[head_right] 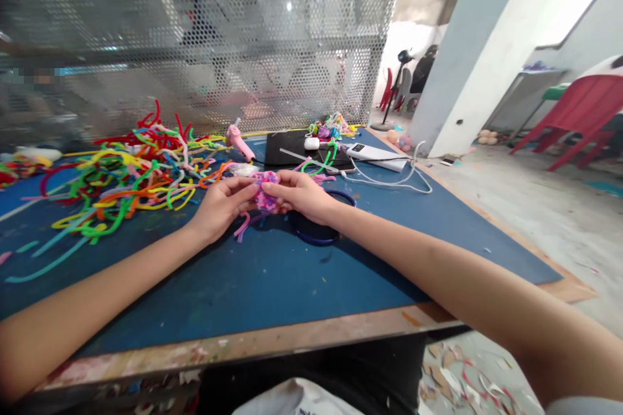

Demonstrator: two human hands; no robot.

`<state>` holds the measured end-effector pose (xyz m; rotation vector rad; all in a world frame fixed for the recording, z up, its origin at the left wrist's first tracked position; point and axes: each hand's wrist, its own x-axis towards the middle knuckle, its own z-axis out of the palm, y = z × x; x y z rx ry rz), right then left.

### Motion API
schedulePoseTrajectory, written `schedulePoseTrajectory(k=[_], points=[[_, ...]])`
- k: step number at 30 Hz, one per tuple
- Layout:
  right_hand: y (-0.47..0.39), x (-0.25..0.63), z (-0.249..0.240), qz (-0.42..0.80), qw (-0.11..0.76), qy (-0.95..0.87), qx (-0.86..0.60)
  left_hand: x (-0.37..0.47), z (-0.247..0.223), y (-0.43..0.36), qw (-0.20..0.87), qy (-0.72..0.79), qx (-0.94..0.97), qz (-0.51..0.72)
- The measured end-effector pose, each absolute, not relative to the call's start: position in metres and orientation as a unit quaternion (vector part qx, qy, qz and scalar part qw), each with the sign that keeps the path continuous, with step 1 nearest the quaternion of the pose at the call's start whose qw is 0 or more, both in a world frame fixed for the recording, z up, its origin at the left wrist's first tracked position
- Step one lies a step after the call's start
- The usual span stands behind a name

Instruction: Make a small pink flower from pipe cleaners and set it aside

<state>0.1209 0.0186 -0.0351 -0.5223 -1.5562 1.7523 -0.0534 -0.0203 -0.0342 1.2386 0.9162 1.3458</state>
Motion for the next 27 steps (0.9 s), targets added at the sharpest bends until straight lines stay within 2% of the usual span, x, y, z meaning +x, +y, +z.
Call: schedulePoseTrajectory(k=[7, 17, 22, 27], points=[[0.0233, 0.1246, -0.0352, 0.712, 0.341, -0.584, -0.189, -0.0577, -0.0324, -0.0182, 0.521, 0.368, 0.523, 0.566], [0.0255, 0.1233, -0.0367, 0.658, 0.352, -0.635, -0.201, -0.0493, -0.031, -0.0213, 0.562, 0.37, 0.504, 0.542], [0.0267, 0.1227, -0.0399, 0.604, 0.371, -0.669, -0.222, -0.0496, -0.0302, -0.0222, 0.559, 0.376, 0.499, 0.545], [0.0242, 0.1223, -0.0389, 0.489, 0.448, -0.71, -0.236, -0.0521, -0.0319, -0.0204, 0.536, 0.355, 0.519, 0.563]])
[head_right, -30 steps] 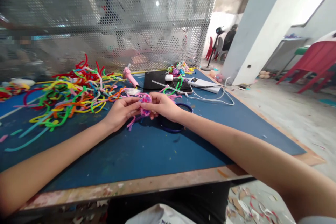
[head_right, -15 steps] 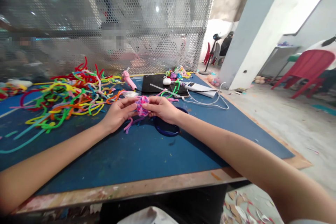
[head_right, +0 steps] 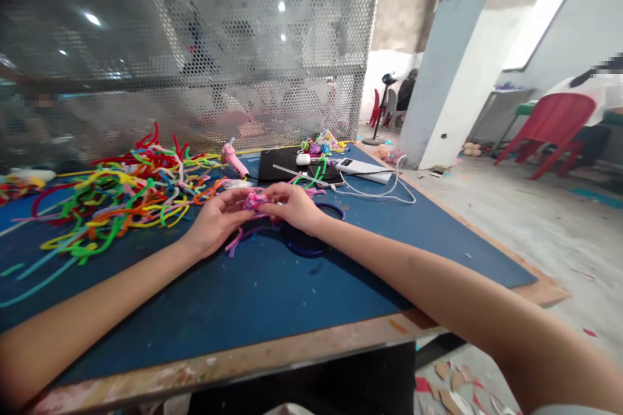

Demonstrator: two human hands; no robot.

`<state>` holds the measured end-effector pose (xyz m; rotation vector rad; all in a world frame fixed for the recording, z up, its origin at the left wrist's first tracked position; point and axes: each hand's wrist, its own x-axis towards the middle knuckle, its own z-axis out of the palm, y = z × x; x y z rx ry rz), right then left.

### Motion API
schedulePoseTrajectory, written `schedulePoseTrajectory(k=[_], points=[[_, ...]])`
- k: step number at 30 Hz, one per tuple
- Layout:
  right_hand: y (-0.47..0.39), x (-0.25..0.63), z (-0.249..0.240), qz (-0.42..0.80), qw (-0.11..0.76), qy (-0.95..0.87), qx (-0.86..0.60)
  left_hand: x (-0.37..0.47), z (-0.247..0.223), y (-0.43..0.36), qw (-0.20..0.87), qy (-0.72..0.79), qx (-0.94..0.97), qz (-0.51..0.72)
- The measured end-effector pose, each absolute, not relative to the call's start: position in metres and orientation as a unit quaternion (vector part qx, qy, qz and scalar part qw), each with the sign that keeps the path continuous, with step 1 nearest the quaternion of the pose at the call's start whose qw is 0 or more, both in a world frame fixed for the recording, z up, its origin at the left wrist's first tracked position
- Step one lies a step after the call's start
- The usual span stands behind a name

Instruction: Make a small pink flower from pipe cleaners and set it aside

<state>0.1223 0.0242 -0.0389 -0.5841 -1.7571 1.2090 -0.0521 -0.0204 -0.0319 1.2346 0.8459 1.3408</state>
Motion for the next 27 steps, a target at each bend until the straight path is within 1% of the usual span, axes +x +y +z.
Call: schedulePoseTrajectory(k=[3, 7, 9, 12, 15, 20, 23, 27], points=[[0.021, 0.122, -0.036, 0.408, 0.496, -0.732, -0.228, -0.052, -0.03, -0.022, 0.541, 0.34, 0.526, 0.562], [0.017, 0.123, -0.034, 0.341, 0.521, -0.751, -0.22, -0.052, -0.029, -0.022, 0.605, 0.294, 0.501, 0.545], [0.013, 0.125, -0.033, 0.278, 0.527, -0.774, -0.214, -0.053, -0.031, -0.021, 0.621, 0.281, 0.489, 0.545], [0.006, 0.127, -0.03, 0.158, 0.516, -0.814, -0.215, -0.054, -0.034, -0.021, 0.64, 0.281, 0.473, 0.536], [-0.001, 0.128, -0.027, 0.069, 0.493, -0.833, -0.241, -0.055, -0.035, -0.021, 0.66, 0.275, 0.458, 0.528], [-0.009, 0.128, -0.028, -0.078, 0.435, -0.869, -0.225, -0.056, -0.033, -0.021, 0.665, 0.27, 0.449, 0.532], [-0.012, 0.129, -0.026, -0.119, 0.452, -0.86, -0.205, -0.058, -0.032, -0.022, 0.666, 0.266, 0.446, 0.535], [-0.012, 0.134, -0.023, -0.112, 0.473, -0.86, -0.154, -0.06, -0.028, -0.026, 0.691, 0.255, 0.452, 0.503]])
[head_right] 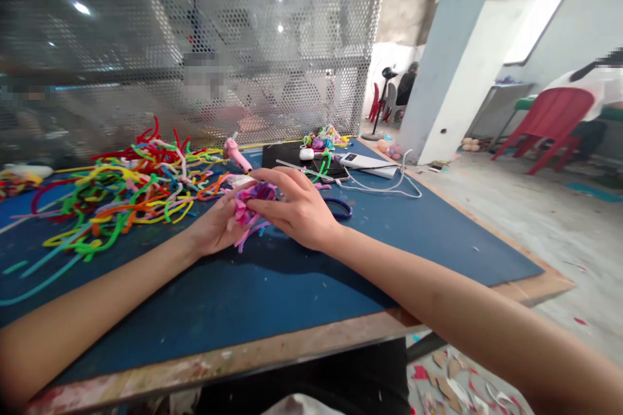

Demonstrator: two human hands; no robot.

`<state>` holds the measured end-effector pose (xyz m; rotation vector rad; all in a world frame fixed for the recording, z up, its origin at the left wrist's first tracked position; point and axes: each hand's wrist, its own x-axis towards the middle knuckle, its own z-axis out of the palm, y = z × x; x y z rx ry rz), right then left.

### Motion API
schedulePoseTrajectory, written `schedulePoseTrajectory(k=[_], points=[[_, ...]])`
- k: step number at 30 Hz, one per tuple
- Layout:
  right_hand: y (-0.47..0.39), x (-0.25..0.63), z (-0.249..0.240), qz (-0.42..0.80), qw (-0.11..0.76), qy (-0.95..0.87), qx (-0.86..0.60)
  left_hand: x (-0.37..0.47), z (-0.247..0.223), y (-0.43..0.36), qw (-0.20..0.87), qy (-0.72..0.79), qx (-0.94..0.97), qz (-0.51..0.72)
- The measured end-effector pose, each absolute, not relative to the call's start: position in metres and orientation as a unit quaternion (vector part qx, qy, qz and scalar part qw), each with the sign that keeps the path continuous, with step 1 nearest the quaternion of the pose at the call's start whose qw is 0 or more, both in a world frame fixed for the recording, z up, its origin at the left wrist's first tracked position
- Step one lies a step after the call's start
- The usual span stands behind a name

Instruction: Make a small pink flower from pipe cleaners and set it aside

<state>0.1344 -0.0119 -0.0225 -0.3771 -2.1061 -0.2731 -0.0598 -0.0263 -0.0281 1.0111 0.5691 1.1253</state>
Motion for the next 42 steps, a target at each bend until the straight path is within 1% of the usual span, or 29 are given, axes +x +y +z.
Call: schedulePoseTrajectory(k=[4, 7, 12, 17, 23, 27, 30, 33, 35, 36, 42], points=[[-0.01, 0.137, -0.024, -0.086, 0.492, -0.855, -0.137, -0.057, -0.025, -0.031, 0.702, 0.239, 0.459, 0.49], [-0.011, 0.134, -0.028, -0.075, 0.487, -0.859, -0.142, -0.057, -0.028, -0.031, 0.69, 0.233, 0.47, 0.499], [-0.016, 0.13, -0.034, -0.049, 0.454, -0.877, -0.148, -0.063, -0.033, -0.027, 0.677, 0.248, 0.487, 0.493], [-0.014, 0.133, -0.035, -0.042, 0.403, -0.9, -0.159, -0.071, -0.033, -0.02, 0.665, 0.272, 0.502, 0.483], [-0.012, 0.134, -0.032, 0.001, 0.364, -0.914, -0.179, -0.076, -0.032, -0.014, 0.659, 0.276, 0.512, 0.476], [-0.011, 0.134, -0.029, 0.016, 0.38, -0.911, -0.162, -0.073, -0.03, -0.016, 0.665, 0.264, 0.515, 0.472], [-0.01, 0.135, -0.025, 0.028, 0.424, -0.901, -0.09, -0.069, -0.03, -0.019, 0.672, 0.249, 0.512, 0.474], [-0.01, 0.136, -0.02, 0.07, 0.496, -0.865, -0.037, -0.067, -0.03, -0.021, 0.68, 0.238, 0.509, 0.47], [-0.01, 0.138, -0.016, 0.104, 0.533, -0.838, -0.058, -0.068, -0.029, -0.022, 0.688, 0.234, 0.508, 0.463], [-0.009, 0.14, -0.014, 0.121, 0.537, -0.832, -0.074, -0.069, -0.028, -0.022, 0.692, 0.234, 0.507, 0.458], [0.001, 0.149, -0.016, 0.297, 0.452, -0.833, -0.114, -0.068, -0.023, -0.028, 0.711, 0.241, 0.514, 0.416]])
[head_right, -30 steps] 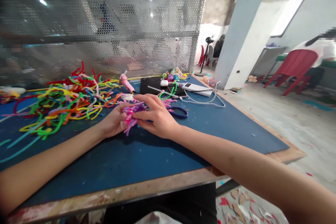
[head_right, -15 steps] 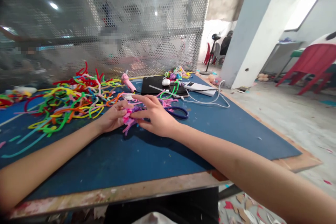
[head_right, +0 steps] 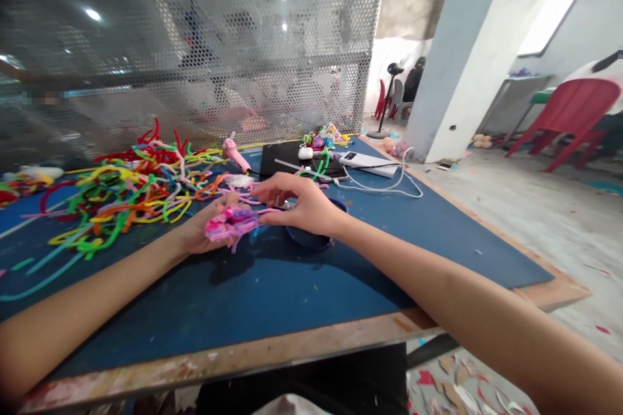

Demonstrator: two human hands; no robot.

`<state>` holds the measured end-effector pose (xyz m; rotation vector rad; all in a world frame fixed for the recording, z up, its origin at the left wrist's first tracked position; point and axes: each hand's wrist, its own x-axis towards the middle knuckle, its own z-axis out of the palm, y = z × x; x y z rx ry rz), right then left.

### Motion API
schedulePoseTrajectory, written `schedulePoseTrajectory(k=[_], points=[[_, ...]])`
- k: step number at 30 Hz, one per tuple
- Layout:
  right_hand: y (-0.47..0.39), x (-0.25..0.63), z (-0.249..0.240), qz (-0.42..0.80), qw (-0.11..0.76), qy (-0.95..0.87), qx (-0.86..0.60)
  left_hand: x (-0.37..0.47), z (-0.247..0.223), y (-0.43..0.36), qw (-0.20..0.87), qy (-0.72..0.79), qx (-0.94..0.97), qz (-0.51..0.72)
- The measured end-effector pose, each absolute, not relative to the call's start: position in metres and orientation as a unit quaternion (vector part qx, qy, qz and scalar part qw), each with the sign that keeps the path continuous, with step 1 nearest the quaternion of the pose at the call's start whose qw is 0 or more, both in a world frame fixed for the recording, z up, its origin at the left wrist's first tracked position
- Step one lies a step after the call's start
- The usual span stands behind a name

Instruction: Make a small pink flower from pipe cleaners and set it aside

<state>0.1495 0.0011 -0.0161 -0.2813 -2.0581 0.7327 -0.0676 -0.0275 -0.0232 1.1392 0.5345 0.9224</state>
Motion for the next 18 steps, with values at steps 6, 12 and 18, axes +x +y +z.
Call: schedulePoseTrajectory(k=[6, 12, 18], points=[[0.0037, 0.1479, -0.0212, 0.333, 0.425, -0.83, -0.138, -0.0608, -0.0243, -0.031, 0.704, 0.239, 0.522, 0.419], [0.0019, 0.1434, -0.0187, 0.397, 0.456, -0.772, -0.195, -0.0586, -0.0271, -0.025, 0.658, 0.235, 0.51, 0.502], [0.0005, 0.1433, -0.0198, 0.379, 0.417, -0.804, -0.192, -0.057, -0.0272, -0.0259, 0.649, 0.254, 0.512, 0.503]])
